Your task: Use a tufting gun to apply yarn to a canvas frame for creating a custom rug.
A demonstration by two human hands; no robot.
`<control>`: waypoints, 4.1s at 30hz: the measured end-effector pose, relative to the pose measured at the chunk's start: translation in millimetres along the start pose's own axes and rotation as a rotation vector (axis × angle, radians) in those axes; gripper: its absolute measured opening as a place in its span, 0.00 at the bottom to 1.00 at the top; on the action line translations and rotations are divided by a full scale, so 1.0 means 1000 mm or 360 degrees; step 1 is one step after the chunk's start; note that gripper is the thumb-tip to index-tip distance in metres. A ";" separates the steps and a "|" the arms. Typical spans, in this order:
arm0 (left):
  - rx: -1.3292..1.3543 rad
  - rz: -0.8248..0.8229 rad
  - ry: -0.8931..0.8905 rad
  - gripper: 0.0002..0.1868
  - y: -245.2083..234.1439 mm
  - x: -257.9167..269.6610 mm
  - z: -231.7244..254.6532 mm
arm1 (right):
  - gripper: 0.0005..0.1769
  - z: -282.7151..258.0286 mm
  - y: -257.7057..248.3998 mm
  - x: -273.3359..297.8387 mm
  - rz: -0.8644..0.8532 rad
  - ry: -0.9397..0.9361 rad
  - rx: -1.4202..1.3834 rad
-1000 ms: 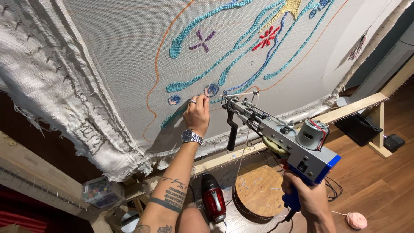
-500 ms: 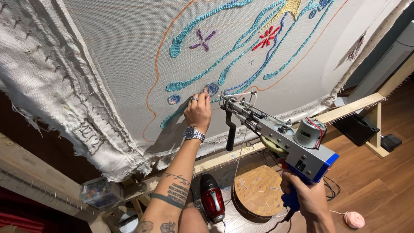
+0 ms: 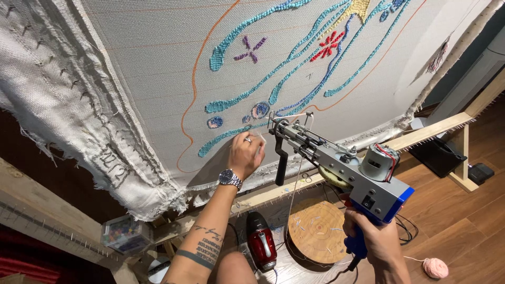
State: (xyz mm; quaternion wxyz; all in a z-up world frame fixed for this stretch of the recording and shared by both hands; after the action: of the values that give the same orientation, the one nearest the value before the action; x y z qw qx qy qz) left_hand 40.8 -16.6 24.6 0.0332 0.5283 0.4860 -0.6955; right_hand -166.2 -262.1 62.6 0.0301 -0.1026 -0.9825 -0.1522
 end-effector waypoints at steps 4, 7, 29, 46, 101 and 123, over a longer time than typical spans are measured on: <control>0.0102 0.0197 -0.0018 0.12 -0.008 -0.001 0.005 | 0.11 -0.001 0.001 0.003 0.0045 0.0036 0.0038; 0.0129 0.0475 -0.0134 0.16 -0.028 -0.013 0.003 | 0.11 -0.005 0.003 0.006 0.0081 0.0053 0.0042; 0.0190 0.0218 -0.0329 0.11 -0.001 -0.004 -0.005 | 0.14 -0.005 0.002 0.006 0.0080 0.0045 0.0052; 0.2452 -0.0349 -0.1079 0.14 0.024 -0.011 0.083 | 0.11 -0.003 -0.003 0.001 -0.0001 0.0046 0.0147; 0.2043 -0.0013 -0.1507 0.15 0.073 -0.001 -0.001 | 0.10 0.009 0.054 -0.057 0.0013 0.0095 0.0439; 0.1833 0.0188 -0.1670 0.11 0.105 0.002 -0.049 | 0.10 0.029 0.067 -0.071 0.0172 0.0380 0.0949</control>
State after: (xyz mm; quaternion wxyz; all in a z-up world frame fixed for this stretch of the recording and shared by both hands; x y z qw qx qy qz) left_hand 133.3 -35.8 -42.8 0.0162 0.0893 -0.0597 -0.9941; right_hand -83.3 -204.3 48.3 0.1821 -0.1228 -0.9665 0.1331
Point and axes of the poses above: each hand's wrist, its own x-axis away from the middle knuckle, its own y-axis out of the palm, z = x × y, the point moved 6 cm from there along -x, towards the middle knuckle, and after that the axes turned 13 degrees about y, right-handed, at the moved point
